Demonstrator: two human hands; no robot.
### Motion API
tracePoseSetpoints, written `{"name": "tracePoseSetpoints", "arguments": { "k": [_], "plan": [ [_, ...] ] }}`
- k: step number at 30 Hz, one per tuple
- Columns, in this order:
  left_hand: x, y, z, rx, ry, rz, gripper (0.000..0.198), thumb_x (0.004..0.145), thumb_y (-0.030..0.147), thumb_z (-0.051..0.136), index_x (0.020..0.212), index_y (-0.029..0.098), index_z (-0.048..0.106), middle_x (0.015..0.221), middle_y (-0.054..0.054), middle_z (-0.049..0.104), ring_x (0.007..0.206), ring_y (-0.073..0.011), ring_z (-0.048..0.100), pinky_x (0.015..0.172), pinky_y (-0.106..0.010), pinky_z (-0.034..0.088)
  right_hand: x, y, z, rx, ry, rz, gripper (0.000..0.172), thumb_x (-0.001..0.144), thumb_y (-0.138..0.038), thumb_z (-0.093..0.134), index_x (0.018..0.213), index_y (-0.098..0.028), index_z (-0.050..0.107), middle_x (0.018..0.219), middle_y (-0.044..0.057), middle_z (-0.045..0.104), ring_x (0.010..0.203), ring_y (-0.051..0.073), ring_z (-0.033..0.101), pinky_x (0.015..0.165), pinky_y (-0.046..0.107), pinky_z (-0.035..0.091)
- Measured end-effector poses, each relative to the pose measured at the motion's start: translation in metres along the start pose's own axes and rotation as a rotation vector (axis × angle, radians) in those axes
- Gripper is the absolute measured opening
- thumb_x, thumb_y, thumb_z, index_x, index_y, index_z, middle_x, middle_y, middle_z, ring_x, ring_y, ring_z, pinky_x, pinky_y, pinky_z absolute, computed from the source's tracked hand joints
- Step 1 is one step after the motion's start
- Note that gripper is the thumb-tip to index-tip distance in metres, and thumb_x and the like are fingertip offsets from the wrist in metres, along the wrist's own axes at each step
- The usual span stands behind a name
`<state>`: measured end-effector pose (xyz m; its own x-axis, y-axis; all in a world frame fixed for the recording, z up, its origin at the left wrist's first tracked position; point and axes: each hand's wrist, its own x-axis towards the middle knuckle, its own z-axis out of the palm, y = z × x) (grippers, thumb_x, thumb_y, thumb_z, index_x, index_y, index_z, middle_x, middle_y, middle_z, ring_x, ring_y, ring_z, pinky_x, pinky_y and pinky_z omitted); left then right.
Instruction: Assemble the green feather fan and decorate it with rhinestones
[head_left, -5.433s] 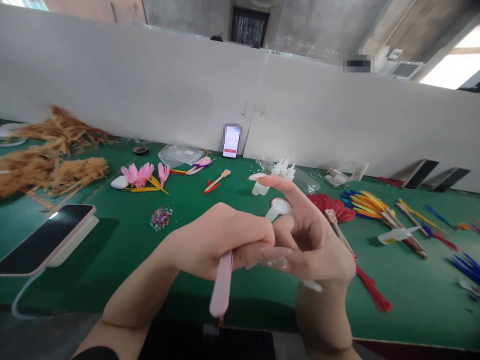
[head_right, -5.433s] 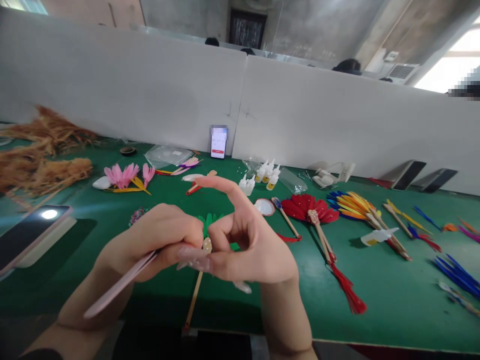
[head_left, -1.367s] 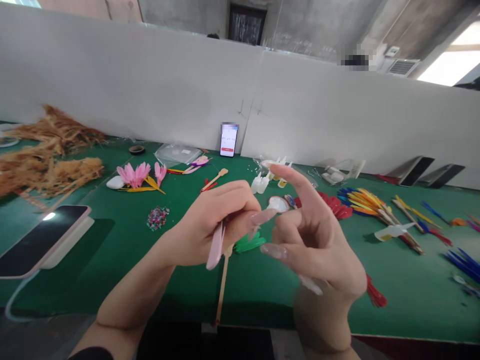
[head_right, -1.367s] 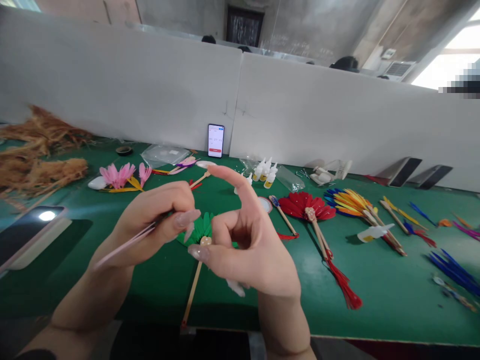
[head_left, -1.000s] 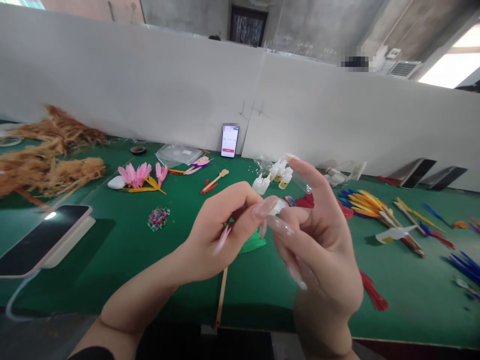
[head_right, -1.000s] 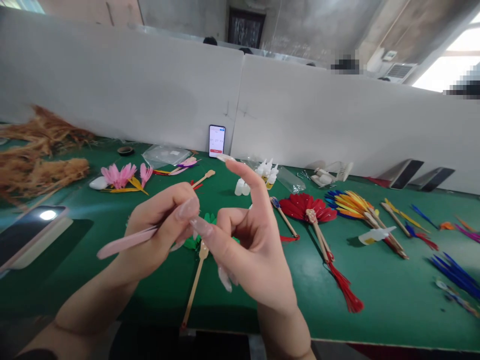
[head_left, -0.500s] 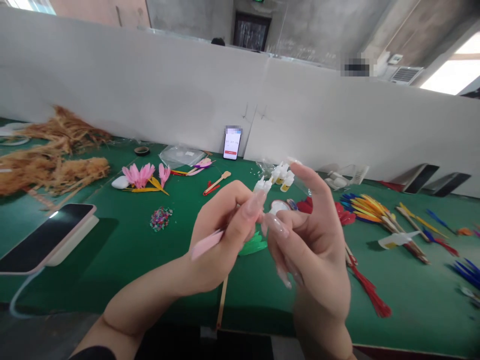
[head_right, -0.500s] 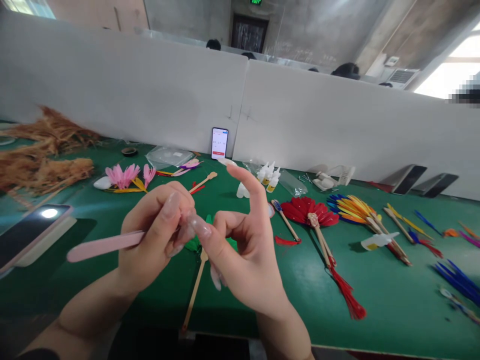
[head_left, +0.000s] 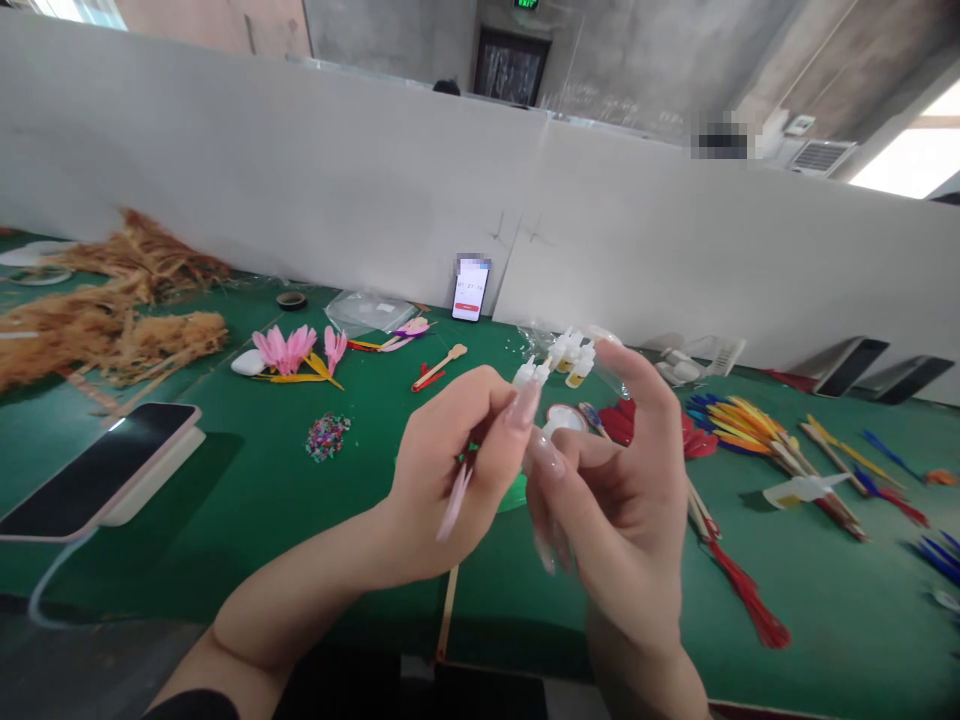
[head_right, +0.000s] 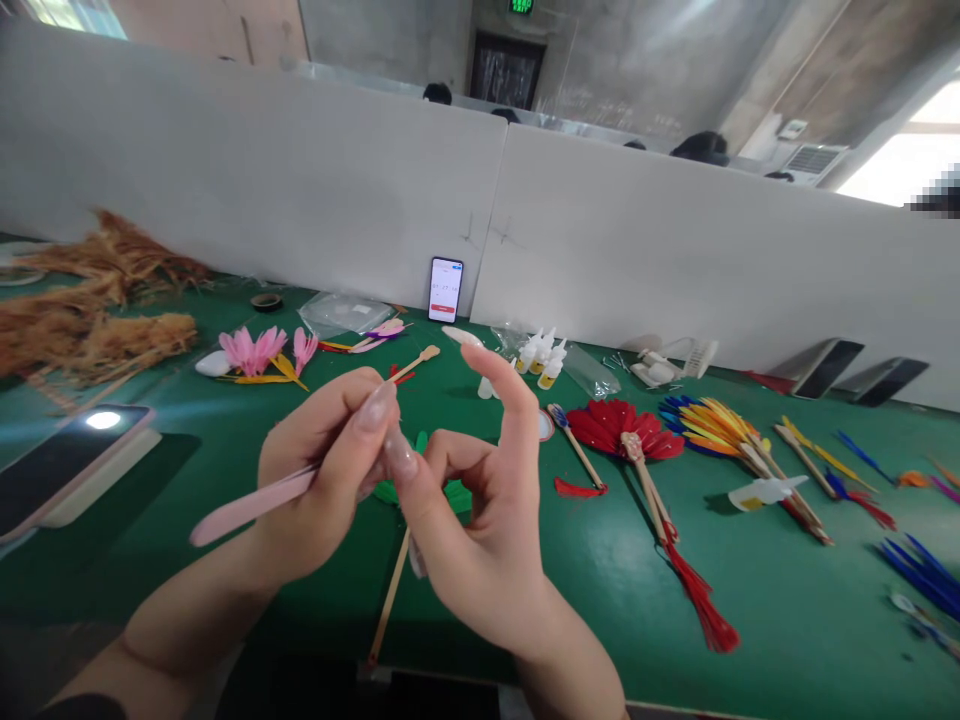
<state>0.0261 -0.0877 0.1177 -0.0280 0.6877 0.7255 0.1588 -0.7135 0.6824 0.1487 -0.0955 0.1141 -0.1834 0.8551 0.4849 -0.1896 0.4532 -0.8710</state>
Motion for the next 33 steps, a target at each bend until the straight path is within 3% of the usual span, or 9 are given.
{"name": "tracePoseSetpoints", "arguments": {
  "k": [6,11,16,20,27,33],
  "plan": [
    [0.001,-0.001,-0.003,0.084,-0.013,0.119,0.031,0.097,0.013,0.043,0.066,0.015,0.045,0.059,0.004,0.040,0.051,-0.0044,0.037,0.049,-0.022,0.035,0.000,0.000,-0.002,0.104,-0.052,0.081,0.052,0.092,-0.021,0.058,0.136,-0.039,0.038,0.047,-0.013,0.044,0.027,0.006,0.037,0.025,0.015,0.036],
    [0.004,0.000,-0.009,0.021,0.007,0.090,0.034,0.099,0.019,0.044,0.064,0.016,0.044,0.058,0.004,0.042,0.051,-0.0040,0.040,0.051,-0.021,0.038,-0.002,-0.003,-0.004,0.123,-0.056,0.109,0.051,0.092,-0.020,0.058,0.136,-0.039,0.040,0.045,-0.013,0.044,0.027,0.005,0.037,0.025,0.014,0.036],
    [0.005,0.003,-0.013,0.001,-0.099,0.081,0.026,0.094,0.014,0.051,0.068,0.015,0.048,0.060,0.005,0.042,0.051,-0.0024,0.039,0.049,-0.019,0.037,-0.001,-0.005,-0.004,0.118,-0.042,0.106,0.048,0.093,-0.021,0.057,0.135,-0.039,0.041,0.045,-0.013,0.043,0.027,0.004,0.036,0.027,0.012,0.034],
    [0.004,0.003,-0.011,0.011,-0.103,0.091,0.020,0.091,0.011,0.054,0.072,0.014,0.052,0.063,0.005,0.044,0.054,-0.0028,0.040,0.049,-0.018,0.036,-0.001,-0.004,-0.003,0.120,-0.040,0.105,0.049,0.093,-0.020,0.057,0.135,-0.039,0.041,0.045,-0.013,0.042,0.028,0.005,0.036,0.028,0.013,0.036],
    [0.004,0.005,-0.013,-0.112,-0.226,-0.159,0.028,0.096,0.017,0.049,0.067,0.017,0.046,0.058,0.006,0.041,0.048,-0.0036,0.038,0.043,-0.017,0.034,-0.002,-0.002,-0.001,0.053,-0.030,0.085,0.049,0.094,-0.022,0.056,0.136,-0.039,0.038,0.046,-0.013,0.043,0.027,0.007,0.038,0.025,0.016,0.035],
    [0.004,0.006,-0.011,-0.081,-0.159,-0.104,0.035,0.098,0.025,0.044,0.063,0.018,0.039,0.054,0.005,0.036,0.045,-0.0050,0.033,0.039,-0.021,0.029,-0.002,-0.001,0.000,0.077,-0.045,0.062,0.048,0.093,-0.022,0.057,0.136,-0.038,0.040,0.046,-0.013,0.043,0.026,0.008,0.039,0.023,0.018,0.036]
  ]
}}
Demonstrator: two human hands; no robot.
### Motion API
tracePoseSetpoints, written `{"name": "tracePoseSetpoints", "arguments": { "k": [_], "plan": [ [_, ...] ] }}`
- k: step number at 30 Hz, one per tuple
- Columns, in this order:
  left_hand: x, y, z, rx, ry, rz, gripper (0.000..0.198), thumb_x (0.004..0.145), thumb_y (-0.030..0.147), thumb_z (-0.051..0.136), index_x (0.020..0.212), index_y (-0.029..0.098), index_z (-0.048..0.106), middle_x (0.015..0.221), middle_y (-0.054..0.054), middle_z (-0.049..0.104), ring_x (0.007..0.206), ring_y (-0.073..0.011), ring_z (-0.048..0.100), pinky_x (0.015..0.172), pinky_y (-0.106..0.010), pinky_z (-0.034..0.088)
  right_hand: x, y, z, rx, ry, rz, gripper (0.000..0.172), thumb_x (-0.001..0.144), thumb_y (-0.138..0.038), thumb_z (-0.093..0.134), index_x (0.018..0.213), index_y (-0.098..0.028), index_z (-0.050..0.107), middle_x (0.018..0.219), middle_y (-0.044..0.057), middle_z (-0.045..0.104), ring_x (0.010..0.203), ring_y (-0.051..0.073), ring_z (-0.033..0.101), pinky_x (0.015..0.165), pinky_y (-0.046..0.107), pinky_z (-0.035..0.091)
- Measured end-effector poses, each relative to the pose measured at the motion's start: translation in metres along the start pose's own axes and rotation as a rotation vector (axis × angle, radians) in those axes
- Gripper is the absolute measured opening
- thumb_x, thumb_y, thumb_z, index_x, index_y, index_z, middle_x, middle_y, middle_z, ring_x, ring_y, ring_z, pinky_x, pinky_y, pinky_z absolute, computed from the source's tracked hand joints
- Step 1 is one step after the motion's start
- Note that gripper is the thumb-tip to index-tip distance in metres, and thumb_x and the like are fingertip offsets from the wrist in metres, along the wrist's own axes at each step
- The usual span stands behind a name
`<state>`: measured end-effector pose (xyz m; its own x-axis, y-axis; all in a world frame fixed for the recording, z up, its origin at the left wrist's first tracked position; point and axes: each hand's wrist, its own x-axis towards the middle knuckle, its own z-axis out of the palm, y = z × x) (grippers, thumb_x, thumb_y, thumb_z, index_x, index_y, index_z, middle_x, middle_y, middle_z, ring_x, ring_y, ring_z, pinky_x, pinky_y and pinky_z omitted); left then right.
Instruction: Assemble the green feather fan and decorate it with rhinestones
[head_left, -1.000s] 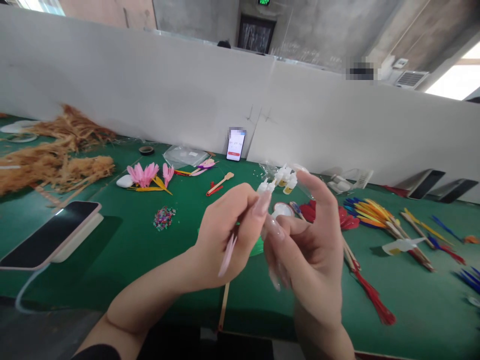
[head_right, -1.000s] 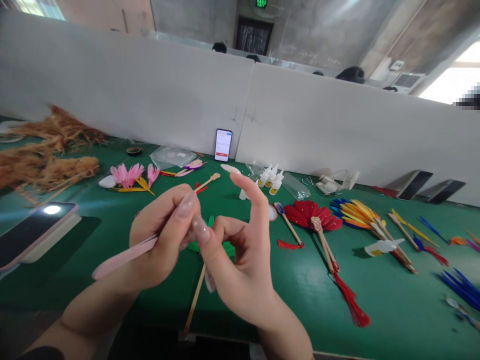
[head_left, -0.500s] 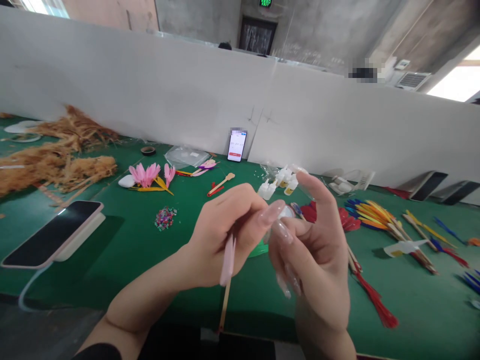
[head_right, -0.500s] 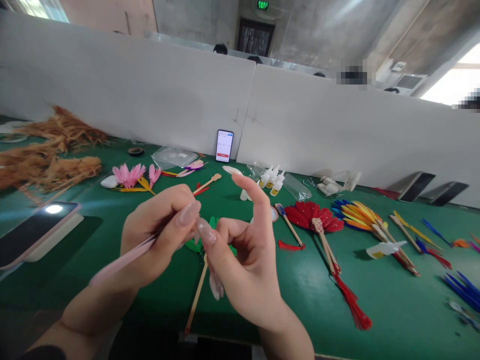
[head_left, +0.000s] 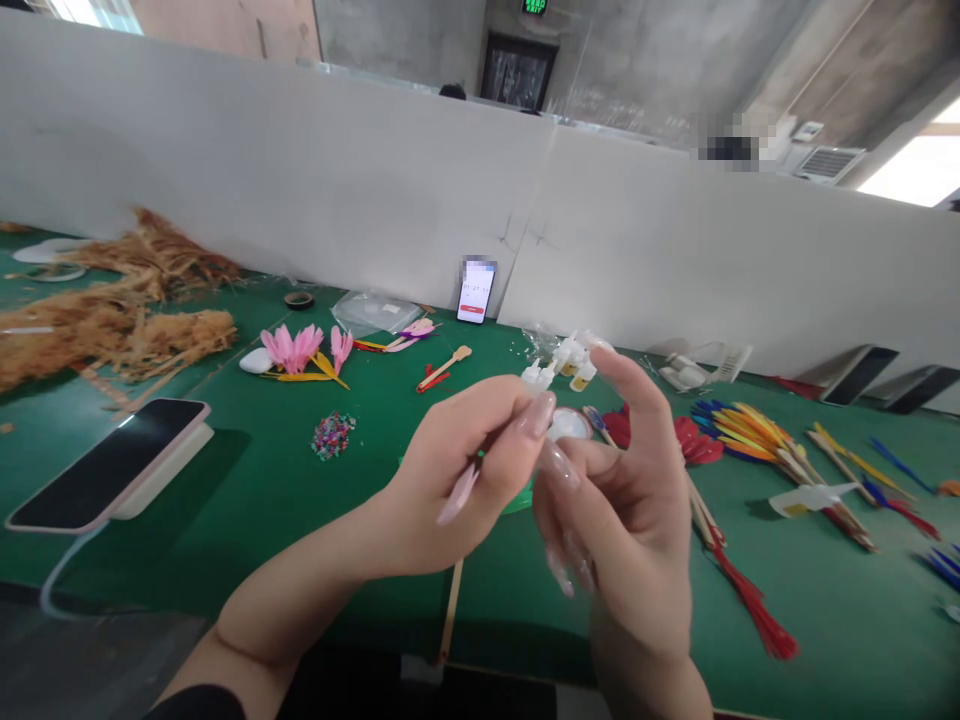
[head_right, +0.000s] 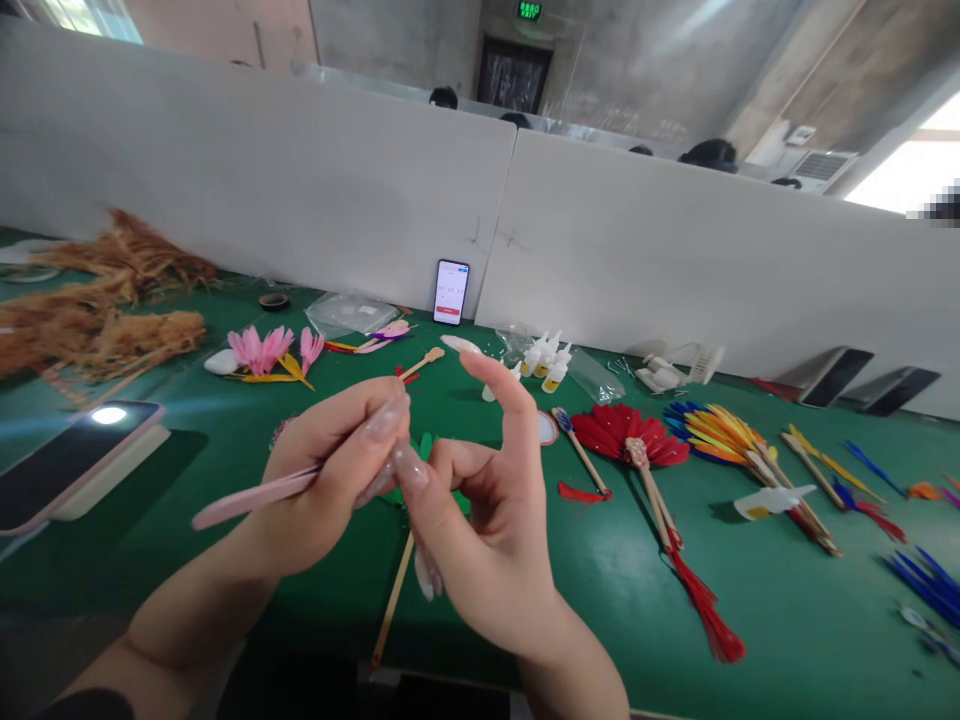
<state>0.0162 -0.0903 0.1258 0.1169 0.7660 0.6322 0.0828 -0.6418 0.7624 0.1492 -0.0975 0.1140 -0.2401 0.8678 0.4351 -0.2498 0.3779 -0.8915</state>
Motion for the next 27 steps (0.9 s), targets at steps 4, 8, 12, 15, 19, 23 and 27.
{"name": "tracePoseSetpoints", "arguments": {
  "k": [4,8,12,15,19,23,27],
  "plan": [
    [-0.002,0.000,0.005,-0.118,0.024,-0.076,0.038,0.099,0.028,0.042,0.063,0.019,0.038,0.051,0.006,0.035,0.041,-0.0054,0.031,0.036,-0.021,0.028,0.000,0.002,0.001,0.005,-0.011,0.007,0.047,0.094,-0.024,0.056,0.136,-0.038,0.040,0.045,-0.012,0.045,0.025,0.009,0.039,0.022,0.019,0.036],
    [-0.003,-0.001,0.010,-0.144,0.045,-0.062,0.039,0.101,0.028,0.039,0.063,0.019,0.037,0.051,0.006,0.034,0.040,-0.0047,0.032,0.036,-0.021,0.030,0.000,0.003,0.002,0.048,-0.033,0.017,0.048,0.094,-0.024,0.056,0.136,-0.038,0.039,0.046,-0.012,0.047,0.026,0.008,0.039,0.024,0.018,0.037],
    [-0.005,-0.005,0.013,0.225,0.274,0.281,0.032,0.097,0.015,0.041,0.065,0.019,0.042,0.055,0.003,0.041,0.048,-0.0077,0.037,0.042,-0.024,0.033,-0.001,0.004,0.004,0.074,-0.042,0.029,0.048,0.093,-0.022,0.057,0.135,-0.038,0.038,0.047,-0.012,0.047,0.027,0.007,0.037,0.024,0.016,0.034],
    [-0.006,-0.008,0.013,0.354,0.325,0.412,0.027,0.095,0.011,0.042,0.069,0.019,0.044,0.058,0.002,0.045,0.052,-0.0093,0.040,0.046,-0.026,0.035,-0.001,0.004,0.005,0.066,-0.048,0.028,0.050,0.093,-0.022,0.057,0.135,-0.039,0.037,0.048,-0.012,0.048,0.027,0.006,0.037,0.024,0.016,0.031],
    [-0.004,-0.010,0.009,0.213,0.360,0.239,0.035,0.099,0.020,0.043,0.064,0.018,0.039,0.057,0.004,0.038,0.048,-0.0069,0.037,0.044,-0.026,0.032,-0.001,0.003,0.004,0.048,-0.040,0.035,0.049,0.093,-0.026,0.057,0.136,-0.038,0.037,0.046,-0.012,0.045,0.026,0.008,0.036,0.023,0.018,0.032],
    [0.001,-0.008,0.000,0.031,0.382,0.170,0.040,0.099,0.028,0.047,0.061,0.018,0.036,0.055,0.005,0.032,0.044,-0.0048,0.033,0.040,-0.024,0.030,-0.001,-0.001,0.003,0.035,-0.013,0.003,0.046,0.095,-0.025,0.055,0.136,-0.037,0.039,0.044,-0.013,0.043,0.025,0.007,0.034,0.023,0.019,0.035],
    [0.007,-0.006,-0.014,0.065,0.385,0.087,0.043,0.097,0.031,0.051,0.058,0.018,0.038,0.050,0.004,0.035,0.040,-0.0048,0.033,0.035,-0.022,0.028,0.002,-0.003,0.002,0.029,0.006,0.003,0.043,0.095,-0.023,0.055,0.134,-0.036,0.042,0.043,-0.013,0.043,0.025,0.008,0.034,0.024,0.018,0.035]
  ]
}}
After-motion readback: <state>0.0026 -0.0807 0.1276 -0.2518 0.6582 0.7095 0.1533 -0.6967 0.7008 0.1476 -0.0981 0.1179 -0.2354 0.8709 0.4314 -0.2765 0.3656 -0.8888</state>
